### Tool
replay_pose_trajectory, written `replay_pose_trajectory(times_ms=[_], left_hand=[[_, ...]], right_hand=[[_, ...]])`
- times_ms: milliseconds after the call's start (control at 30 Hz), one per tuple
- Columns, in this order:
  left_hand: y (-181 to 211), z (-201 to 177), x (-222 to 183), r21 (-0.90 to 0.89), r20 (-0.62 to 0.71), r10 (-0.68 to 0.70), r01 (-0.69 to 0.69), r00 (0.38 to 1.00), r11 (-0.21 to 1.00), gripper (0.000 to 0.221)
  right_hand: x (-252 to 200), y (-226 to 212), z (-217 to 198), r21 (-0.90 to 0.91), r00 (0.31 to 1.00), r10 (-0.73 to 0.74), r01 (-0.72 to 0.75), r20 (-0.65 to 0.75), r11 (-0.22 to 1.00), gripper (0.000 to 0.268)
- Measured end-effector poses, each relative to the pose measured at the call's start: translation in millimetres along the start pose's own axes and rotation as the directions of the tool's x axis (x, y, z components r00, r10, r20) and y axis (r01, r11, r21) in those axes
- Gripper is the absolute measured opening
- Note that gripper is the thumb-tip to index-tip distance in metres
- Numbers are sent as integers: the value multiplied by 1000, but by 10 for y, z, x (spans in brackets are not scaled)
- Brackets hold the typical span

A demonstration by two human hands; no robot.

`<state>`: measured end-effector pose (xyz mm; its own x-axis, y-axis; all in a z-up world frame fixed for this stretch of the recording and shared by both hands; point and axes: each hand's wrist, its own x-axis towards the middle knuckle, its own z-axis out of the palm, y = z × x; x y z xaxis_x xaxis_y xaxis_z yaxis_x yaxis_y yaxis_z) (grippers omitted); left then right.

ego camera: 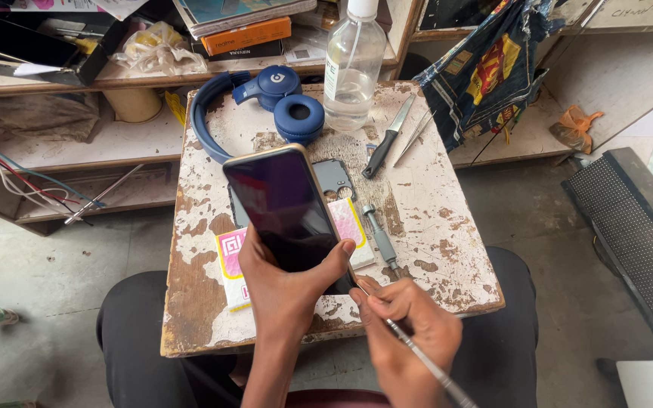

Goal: The person uses a thin metal tool to pry around the edges of a smartphone's casing and handles the internal battery.

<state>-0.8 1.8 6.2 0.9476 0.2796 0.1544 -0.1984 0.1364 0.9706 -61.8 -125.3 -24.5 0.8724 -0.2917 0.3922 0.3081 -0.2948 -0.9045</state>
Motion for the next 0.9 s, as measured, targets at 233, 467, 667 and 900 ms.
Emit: replay_pose_trajectory(times_ms=[233, 467, 667, 900], left_hand=[[7, 16, 22, -60, 41, 3, 0, 999, 998, 50], [50, -37, 34, -102, 19, -70, 71, 997, 992, 50], [7, -55, 10, -136, -2, -61, 61, 998, 989, 53], [-62, -46, 7, -36, -40, -30, 29, 999, 999, 55]], right_hand=[[72, -140, -119, 71, 988, 112, -120, 106, 990, 16], [134, -398, -293, 49, 950, 156, -176, 271, 983, 8], [107, -282, -335, 140, 904, 348, -389, 249, 910, 8], [72, -105, -307, 195, 927, 287, -336, 241, 921, 19]])
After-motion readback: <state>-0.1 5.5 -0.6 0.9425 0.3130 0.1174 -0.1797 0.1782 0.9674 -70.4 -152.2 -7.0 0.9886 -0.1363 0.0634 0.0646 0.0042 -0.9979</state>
